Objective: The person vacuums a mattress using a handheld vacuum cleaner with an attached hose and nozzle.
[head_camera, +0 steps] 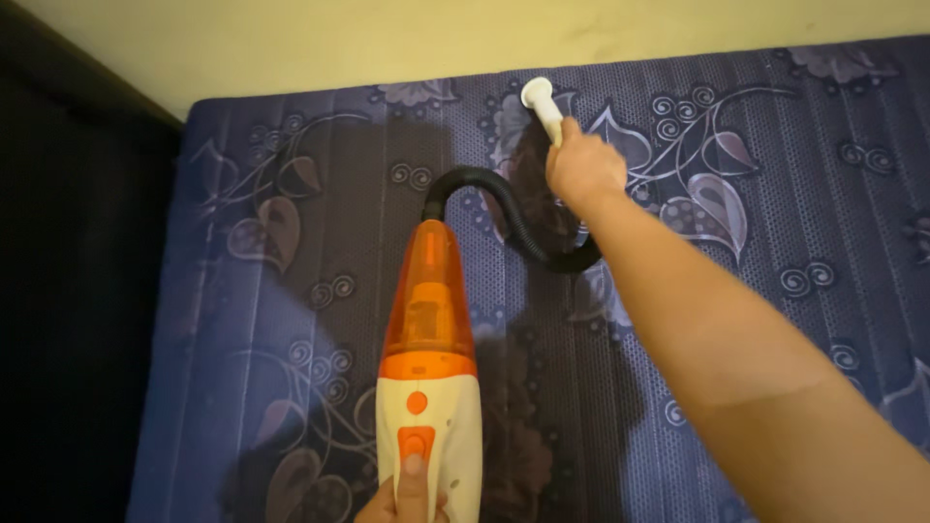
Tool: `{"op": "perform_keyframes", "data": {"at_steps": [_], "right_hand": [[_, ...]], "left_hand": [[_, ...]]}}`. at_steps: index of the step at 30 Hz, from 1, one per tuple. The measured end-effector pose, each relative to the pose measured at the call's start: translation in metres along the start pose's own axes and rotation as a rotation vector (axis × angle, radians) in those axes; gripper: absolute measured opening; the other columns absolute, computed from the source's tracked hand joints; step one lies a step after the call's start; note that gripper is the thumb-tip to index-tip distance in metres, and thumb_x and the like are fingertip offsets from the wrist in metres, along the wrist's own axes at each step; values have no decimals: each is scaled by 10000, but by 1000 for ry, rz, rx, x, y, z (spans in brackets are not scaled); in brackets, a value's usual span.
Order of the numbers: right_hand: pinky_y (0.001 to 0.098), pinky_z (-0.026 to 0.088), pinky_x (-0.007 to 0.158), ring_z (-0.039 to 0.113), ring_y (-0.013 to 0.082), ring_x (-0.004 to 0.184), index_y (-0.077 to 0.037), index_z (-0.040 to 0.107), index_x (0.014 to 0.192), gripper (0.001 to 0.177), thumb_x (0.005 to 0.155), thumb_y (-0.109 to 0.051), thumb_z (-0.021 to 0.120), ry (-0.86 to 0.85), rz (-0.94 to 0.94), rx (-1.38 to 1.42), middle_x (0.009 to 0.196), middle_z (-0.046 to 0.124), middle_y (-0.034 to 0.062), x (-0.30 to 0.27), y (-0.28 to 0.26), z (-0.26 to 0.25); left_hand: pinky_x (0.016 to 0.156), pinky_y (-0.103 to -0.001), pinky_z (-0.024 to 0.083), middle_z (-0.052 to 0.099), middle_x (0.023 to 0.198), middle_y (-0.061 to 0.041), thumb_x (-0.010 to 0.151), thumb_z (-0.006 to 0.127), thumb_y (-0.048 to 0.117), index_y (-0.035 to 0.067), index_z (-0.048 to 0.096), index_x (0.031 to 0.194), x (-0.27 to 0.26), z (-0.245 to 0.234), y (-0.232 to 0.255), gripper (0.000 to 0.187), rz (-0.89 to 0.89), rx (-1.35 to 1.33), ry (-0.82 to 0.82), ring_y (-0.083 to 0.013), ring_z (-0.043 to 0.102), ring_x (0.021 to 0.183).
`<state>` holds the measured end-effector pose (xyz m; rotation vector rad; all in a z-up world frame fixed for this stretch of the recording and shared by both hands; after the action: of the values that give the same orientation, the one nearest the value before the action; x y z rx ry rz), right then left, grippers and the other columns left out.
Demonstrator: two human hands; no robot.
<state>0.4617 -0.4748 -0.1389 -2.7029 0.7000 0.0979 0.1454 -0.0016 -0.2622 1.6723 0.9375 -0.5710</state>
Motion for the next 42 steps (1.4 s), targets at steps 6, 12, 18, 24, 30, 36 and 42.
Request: {"op": "perform_keyframes", "data": {"at_steps": [6,12,18,24,30,36,42], "right_hand": [[562,525,894,665,473,1065,-130,544,1361,418,1015,-357,488,29,17,-28,1141,678,274,51,22,-13],[555,502,914,634,442,1128,-37,633,1269,436,1004,-379,575,59,-73,-111,1233,661,219,89,53,-20],[482,592,743,758,407,854,-84,598,1428,459,1035,-314,549,-232,128,-7,1069,749,294,88,71,-31],[469,583,701,755,381,824,-3,626,1345,683,1012,-595,559,-272,201,11,1058,749,283,47,66,-42],[452,552,850,691,395,1028,-16,688,1275,598,906,-486,689,-161,-23,2,1170,706,262,16,68,-29],[502,595,918,762,444,1073,-25,618,1336,516,997,-401,512,-385,213,87,1226,713,273,-53,76,-31],[525,455,1075,577,475,1257,-38,644,1306,543,1028,-462,448,-189,-27,-4,1356,612,284,-43,76,-17]], "left_hand": [[371,-370,355,488,431,-136,897,651,589,-85,720,760,54,9,-49,692,-101,9,-22,-218,444,335],[374,-370,358,492,435,-135,894,652,586,-83,721,759,61,13,-76,686,-159,11,-55,-218,448,339],[377,-370,362,496,438,-135,890,652,582,-80,723,757,55,24,-77,680,-147,-11,-55,-218,451,342],[380,-369,365,500,442,-135,887,653,579,-78,724,756,38,42,-68,673,-100,-31,-61,-218,455,345],[382,-369,369,504,446,-134,883,654,575,-75,725,754,8,47,-72,667,-83,-43,-72,-218,459,349],[385,-369,372,509,450,-134,880,654,572,-73,726,752,-35,44,-54,661,-33,-73,-93,-218,463,352],[388,-368,376,513,453,-133,876,655,568,-70,727,751,-51,45,-46,655,-24,-86,-109,-218,467,356]]}}
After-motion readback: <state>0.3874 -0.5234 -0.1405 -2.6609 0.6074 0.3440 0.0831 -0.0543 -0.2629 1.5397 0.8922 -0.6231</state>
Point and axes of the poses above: each hand's wrist, its own x-axis towards the middle knuckle, its own z-axis out of the palm, y = z × x, the point moved 10 cm from there along x, towards the middle knuckle
